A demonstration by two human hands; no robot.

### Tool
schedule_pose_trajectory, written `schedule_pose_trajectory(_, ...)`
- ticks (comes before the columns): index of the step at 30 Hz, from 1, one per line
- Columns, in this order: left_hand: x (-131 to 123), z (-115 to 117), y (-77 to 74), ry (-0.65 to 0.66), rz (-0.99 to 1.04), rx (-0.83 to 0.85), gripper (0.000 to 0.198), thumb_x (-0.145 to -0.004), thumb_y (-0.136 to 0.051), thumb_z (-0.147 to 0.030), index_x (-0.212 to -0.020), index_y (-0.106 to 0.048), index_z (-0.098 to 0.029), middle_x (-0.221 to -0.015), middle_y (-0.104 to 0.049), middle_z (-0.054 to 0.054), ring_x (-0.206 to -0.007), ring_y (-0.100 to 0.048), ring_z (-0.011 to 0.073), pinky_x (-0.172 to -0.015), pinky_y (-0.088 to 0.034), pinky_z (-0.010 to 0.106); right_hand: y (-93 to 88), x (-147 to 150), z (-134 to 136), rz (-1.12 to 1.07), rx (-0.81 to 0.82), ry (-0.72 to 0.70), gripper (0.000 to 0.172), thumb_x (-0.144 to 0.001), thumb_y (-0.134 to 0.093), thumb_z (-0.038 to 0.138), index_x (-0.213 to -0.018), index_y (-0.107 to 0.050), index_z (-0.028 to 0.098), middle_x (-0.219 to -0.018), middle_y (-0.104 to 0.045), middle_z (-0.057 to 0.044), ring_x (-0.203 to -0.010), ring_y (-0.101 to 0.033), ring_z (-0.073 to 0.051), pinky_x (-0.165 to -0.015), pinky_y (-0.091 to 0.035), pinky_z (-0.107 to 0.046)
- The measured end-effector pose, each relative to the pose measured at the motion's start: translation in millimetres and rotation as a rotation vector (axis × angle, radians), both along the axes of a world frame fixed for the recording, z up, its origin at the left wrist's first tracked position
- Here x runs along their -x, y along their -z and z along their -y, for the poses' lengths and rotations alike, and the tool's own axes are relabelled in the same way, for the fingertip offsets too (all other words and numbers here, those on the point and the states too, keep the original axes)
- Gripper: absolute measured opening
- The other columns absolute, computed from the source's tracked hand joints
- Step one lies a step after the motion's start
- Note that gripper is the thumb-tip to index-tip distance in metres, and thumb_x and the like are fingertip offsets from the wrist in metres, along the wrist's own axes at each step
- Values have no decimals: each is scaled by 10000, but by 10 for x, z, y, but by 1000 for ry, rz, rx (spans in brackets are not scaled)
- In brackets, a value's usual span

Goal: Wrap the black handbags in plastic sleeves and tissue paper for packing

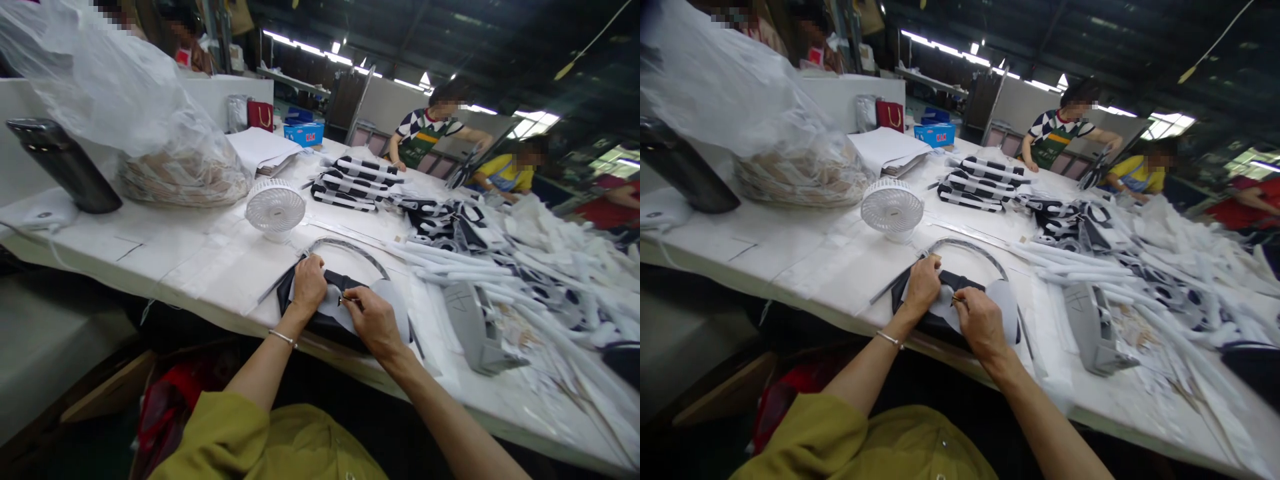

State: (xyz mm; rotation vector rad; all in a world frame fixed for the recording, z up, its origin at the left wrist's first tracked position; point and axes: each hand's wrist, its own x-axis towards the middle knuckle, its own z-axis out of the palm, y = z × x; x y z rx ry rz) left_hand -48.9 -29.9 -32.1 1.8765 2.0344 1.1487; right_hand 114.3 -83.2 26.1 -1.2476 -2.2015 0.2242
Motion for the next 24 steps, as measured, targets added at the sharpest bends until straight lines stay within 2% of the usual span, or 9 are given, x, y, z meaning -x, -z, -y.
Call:
schedule_pose_trajectory(4,77,-54,-33,3,57,2,381,-768,-363,43,-984,-566,-196,-955,-665,55,-944,-621,194,-907,-483,356,-12,15,40,132,42,-42,155,-930,-526,242,-908,-679,232,-937,-728,-64,-902,-658,-215,-841,-495,-321)
schedule_pose_trajectory(8,142,52,-199,96,49,-16,308,-752,-429,6,-911,-588,-205,-983,-651,49,-1006,-603,194,-944,-485,359,-20,-9,18,151,86,-53,157,-905,-534,213,-906,-690,227,-928,-728,-63,-895,-651,-219,-831,-487,-327)
schedule_pose_trajectory(10,154,196,-296,221,11,-35,242,-779,-481,-28,-896,-603,-201,-1021,-649,52,-1054,-584,195,-973,-470,350,-33,-40,-27,71,144,-23,136,-868,-565,209,-902,-695,226,-926,-736,-51,-876,-662,-215,-833,-490,-330)
schedule_pose_trajectory(12,152,366,-359,426,-50,-26,171,-843,-513,-92,-926,-619,-197,-1033,-655,52,-1051,-585,192,-975,-463,335,-63,-73,-85,-42,251,23,117,-836,-598,243,-891,-700,227,-895,-745,-33,-831,-675,-209,-812,-497,-326)
schedule_pose_trajectory(14,144,515,-374,614,-102,22,150,-925,-490,-177,-973,-631,-196,-1011,-671,45,-1005,-608,182,-953,-469,321,-101,-96,-143,-123,370,56,117,-813,-621,296,-863,-701,227,-844,-745,-17,-782,-678,-203,-771,-500,-316)
schedule_pose_trajectory(15,141,571,-366,666,-109,49,171,-956,-469,-216,-1001,-633,-195,-1013,-679,43,-993,-619,177,-945,-472,313,-118,-102,-169,-143,416,64,123,-804,-626,316,-845,-699,225,-817,-742,-10,-762,-676,-200,-752,-498,-312)
schedule_pose_trajectory(17,142,640,-337,700,-102,78,217,-986,-454,-290,-1067,-629,-190,-1059,-690,49,-1021,-628,179,-954,-468,311,-136,-106,-211,-157,462,70,134,-793,-626,335,-825,-693,223,-789,-735,-2,-745,-670,-196,-734,-490,-306)
schedule_pose_trajectory(20,158,664,-305,707,-113,60,306,-971,-503,-405,-1154,-617,-188,-1187,-676,71,-1119,-612,202,-1005,-447,338,-124,-114,-249,-168,448,75,148,-790,-615,338,-843,-687,221,-800,-732,-3,-753,-667,-193,-745,-484,-307)
schedule_pose_trajectory(24,177,664,-327,714,-175,21,395,-943,-536,-478,-1215,-607,-200,-1293,-636,79,-1196,-580,209,-1043,-425,356,-109,-144,-269,-93,442,70,122,-786,-614,319,-836,-679,229,-806,-728,-1,-752,-660,-192,-746,-479,-311)
